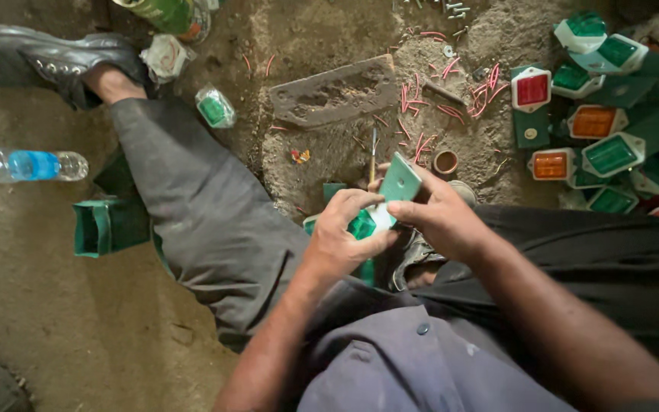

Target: The person sits on the floor and uses a screwdriver to fasten small colored plastic components onto green metal plates. They repeatedly pick up plates, align the components, and tighten screws, then place the finished units aside.

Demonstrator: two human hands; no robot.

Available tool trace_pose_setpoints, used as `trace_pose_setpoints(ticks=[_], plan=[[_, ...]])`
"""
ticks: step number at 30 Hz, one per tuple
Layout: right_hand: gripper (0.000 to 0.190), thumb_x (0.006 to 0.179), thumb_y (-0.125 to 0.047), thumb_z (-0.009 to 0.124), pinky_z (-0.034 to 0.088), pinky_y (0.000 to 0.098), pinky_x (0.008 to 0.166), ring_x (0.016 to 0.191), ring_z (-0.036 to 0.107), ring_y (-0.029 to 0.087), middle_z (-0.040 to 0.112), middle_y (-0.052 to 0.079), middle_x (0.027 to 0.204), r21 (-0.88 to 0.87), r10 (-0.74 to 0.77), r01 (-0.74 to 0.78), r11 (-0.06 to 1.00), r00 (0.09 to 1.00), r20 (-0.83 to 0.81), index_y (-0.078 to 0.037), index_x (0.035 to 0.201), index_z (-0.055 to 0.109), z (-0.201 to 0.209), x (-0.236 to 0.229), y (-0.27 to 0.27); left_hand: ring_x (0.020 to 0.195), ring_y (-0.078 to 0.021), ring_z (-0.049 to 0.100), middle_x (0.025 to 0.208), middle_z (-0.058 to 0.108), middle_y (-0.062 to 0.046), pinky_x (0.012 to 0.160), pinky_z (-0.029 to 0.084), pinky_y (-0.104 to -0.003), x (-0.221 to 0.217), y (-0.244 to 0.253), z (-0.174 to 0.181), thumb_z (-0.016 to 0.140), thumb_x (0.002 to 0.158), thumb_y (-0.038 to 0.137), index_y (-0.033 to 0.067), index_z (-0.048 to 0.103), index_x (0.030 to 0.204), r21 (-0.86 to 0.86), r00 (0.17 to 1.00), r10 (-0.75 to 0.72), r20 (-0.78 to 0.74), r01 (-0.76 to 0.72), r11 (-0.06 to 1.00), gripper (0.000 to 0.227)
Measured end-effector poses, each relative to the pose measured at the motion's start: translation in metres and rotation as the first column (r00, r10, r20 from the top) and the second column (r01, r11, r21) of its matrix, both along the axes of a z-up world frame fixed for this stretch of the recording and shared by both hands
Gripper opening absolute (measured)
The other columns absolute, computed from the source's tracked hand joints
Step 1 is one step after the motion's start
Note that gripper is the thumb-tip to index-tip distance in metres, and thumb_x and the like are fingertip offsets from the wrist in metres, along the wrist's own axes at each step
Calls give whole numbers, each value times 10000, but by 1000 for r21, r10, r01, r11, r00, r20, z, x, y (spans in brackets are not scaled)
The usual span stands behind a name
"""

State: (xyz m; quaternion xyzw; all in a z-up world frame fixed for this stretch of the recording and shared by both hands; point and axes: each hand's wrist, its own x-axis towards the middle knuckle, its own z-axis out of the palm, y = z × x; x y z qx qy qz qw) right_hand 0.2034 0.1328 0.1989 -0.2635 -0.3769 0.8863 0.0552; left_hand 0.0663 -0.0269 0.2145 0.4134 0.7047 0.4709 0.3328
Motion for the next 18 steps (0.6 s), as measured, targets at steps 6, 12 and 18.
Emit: trace_pose_setpoints(ticks=[6,12,18], plan=[[596,924,-103,717,515,418,1036,1222,612,243,616,136,1338,-101,-4,0,995,1000,-30,-17,1458,467,-4,8,0,1185,-256,653,1251,635,-113,1042,526,-360,2,-4,-1,871,816,249,50,658,1254,64,996,38,75,-43,997,527],[637,942,-138,699,529,434,999,1256,598,245,583,122,1410,-90,27,-36,995,995,-95,-33,1504,417,2,5,4,1178,-269,642,1248,623,-127,1029,533,-369,0,0,-2,897,782,247,47,657,1248,64,999,33,-24,-32,997,560],[645,955,-141,695,518,437,1064,1297,585,269,562,161,1447,-55,41,-46,997,995,-89,-19,1521,410,2,7,7,1179,-275,660,1269,629,-135,1027,540,-369,10,2,-7,900,784,230,47,658,1246,89,991,132,-16,-130,987,553]])
